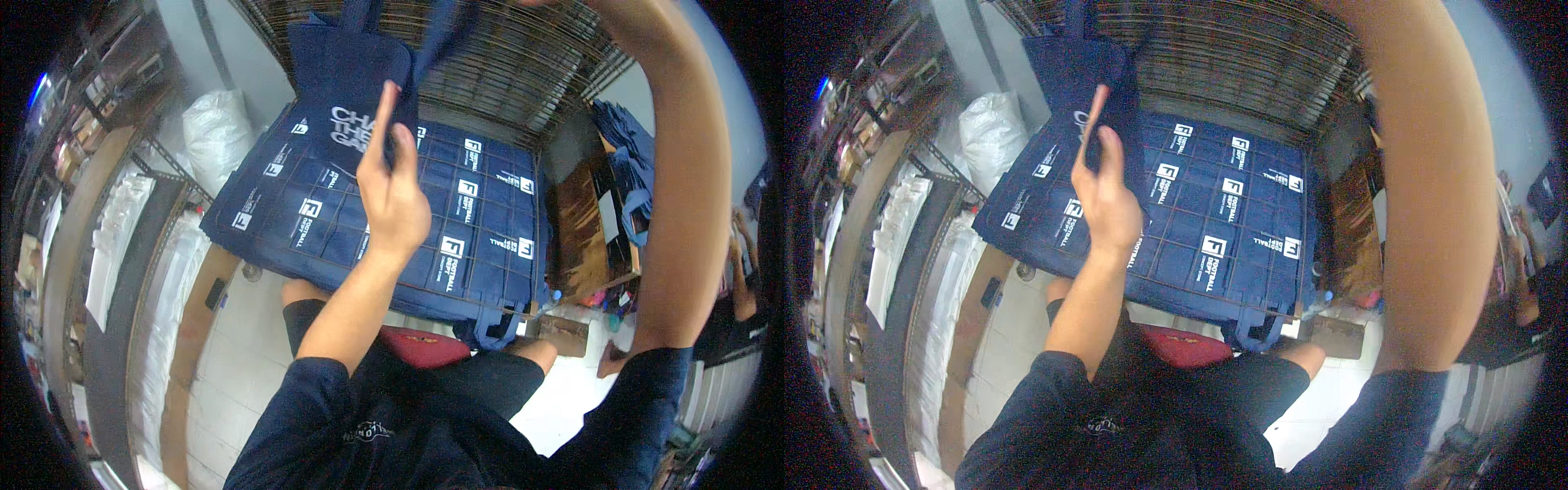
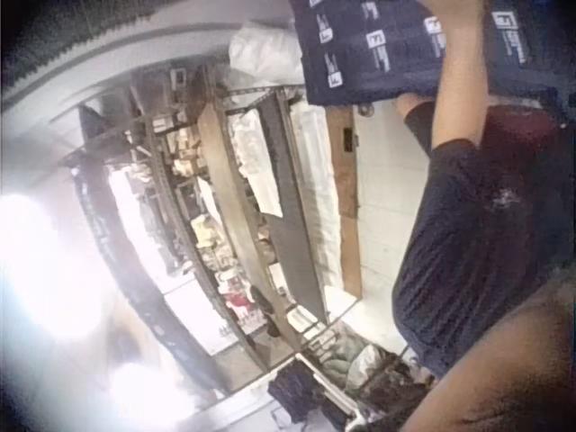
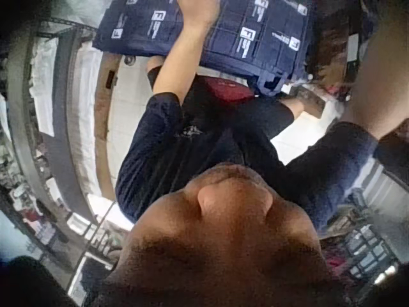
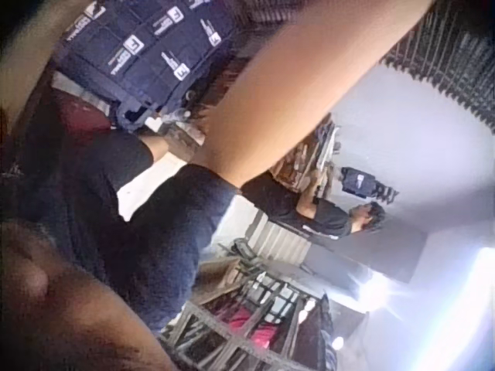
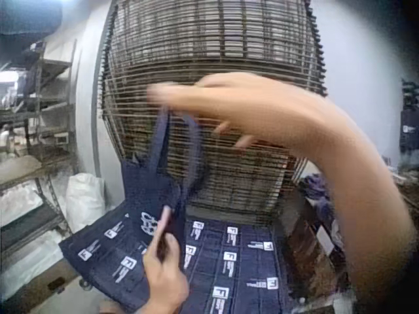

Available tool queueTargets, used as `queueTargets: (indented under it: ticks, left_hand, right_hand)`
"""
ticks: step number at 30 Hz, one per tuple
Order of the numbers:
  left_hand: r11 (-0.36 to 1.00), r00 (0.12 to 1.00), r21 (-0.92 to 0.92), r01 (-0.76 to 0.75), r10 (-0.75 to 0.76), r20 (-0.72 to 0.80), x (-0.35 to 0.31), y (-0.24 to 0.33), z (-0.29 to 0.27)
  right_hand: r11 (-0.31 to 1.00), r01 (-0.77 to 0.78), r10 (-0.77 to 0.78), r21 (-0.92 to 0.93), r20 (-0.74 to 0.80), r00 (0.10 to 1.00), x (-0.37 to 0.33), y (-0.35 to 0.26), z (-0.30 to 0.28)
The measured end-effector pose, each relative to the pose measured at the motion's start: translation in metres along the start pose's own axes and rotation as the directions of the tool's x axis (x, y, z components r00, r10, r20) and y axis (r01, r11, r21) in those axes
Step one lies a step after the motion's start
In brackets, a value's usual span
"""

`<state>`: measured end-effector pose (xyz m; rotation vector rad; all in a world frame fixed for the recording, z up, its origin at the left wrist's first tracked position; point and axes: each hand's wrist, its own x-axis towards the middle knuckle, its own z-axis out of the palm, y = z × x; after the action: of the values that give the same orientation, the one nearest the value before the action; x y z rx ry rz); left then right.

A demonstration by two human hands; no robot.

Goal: The person folds blue tote bags and places them into a large wire mesh cage. They repeatedly pick up bags, fold them, and arrange them inside the cage while another person works nearby.

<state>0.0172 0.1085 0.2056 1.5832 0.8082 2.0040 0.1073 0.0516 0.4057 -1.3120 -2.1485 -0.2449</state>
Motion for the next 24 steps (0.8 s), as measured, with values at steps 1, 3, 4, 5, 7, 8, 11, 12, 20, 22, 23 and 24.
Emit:
queueTargets:
  ticks: [1,3,4,5,7,8,11,12,20,22,23,24]
  left_hand:
    - [0.972,0.998,-0.223,0.067,-0.067,0.009,0.008,0.009,0.0]
    - [0.814,0.983,-0.559,0.156,-0.184,0.006,0.022,0.004,-0.02]
    - [0.772,0.974,-0.611,0.174,-0.228,-0.01,0.027,-0.001,-0.032]
    - [0.706,0.96,-0.678,0.204,-0.281,-0.003,0.028,-0.009,-0.04]
    - [0.576,0.91,-0.767,0.282,-0.415,0.023,0.022,-0.025,-0.039]
    - [0.518,0.877,-0.79,0.328,-0.477,0.052,0.018,-0.033,-0.04]
    - [0.451,0.834,-0.79,0.414,-0.535,0.132,0.004,-0.042,-0.016]
    - [0.457,0.837,-0.778,0.432,-0.523,0.158,0.0,-0.053,-0.014]
    - [0.483,0.805,-0.734,0.477,-0.575,0.145,0.002,-0.101,-0.012]
    - [0.388,0.78,-0.75,0.536,-0.568,0.263,0.014,-0.124,-0.019]
    - [0.381,0.787,-0.755,0.533,-0.551,0.278,0.027,-0.129,-0.021]
    - [0.339,0.774,-0.754,0.562,-0.538,0.334,0.042,-0.136,-0.025]
  right_hand:
    - [1.0,0.029,-0.027,0.004,-0.204,0.978,-0.002,0.045,-0.004]
    - [0.971,0.08,0.043,0.226,-0.493,0.869,-0.021,0.109,0.038]
    - [0.856,-0.411,0.506,0.314,-0.34,0.793,-0.056,0.129,0.055]
    - [0.863,-0.421,0.486,0.281,-0.233,0.842,-0.106,0.141,0.083]
    - [0.611,-0.684,0.691,0.398,0.152,0.706,-0.21,0.154,0.138]
    - [0.379,-0.828,0.68,0.414,0.482,0.552,-0.243,0.14,0.158]
    - [-0.449,-0.714,0.401,0.538,0.835,0.377,-0.314,0.103,0.202]
    - [-0.602,-0.594,0.32,0.534,0.842,0.434,-0.321,0.091,0.209]
    - [-0.634,-0.357,0.63,0.686,0.726,0.276,-0.303,0.092,0.227]
    - [-0.586,-0.439,0.644,0.681,0.72,0.258,-0.295,0.1,0.239]
    - [-0.561,-0.447,0.655,0.696,0.704,0.274,-0.288,0.104,0.253]
    - [-0.535,-0.456,0.667,0.711,0.687,0.289,-0.278,0.106,0.263]
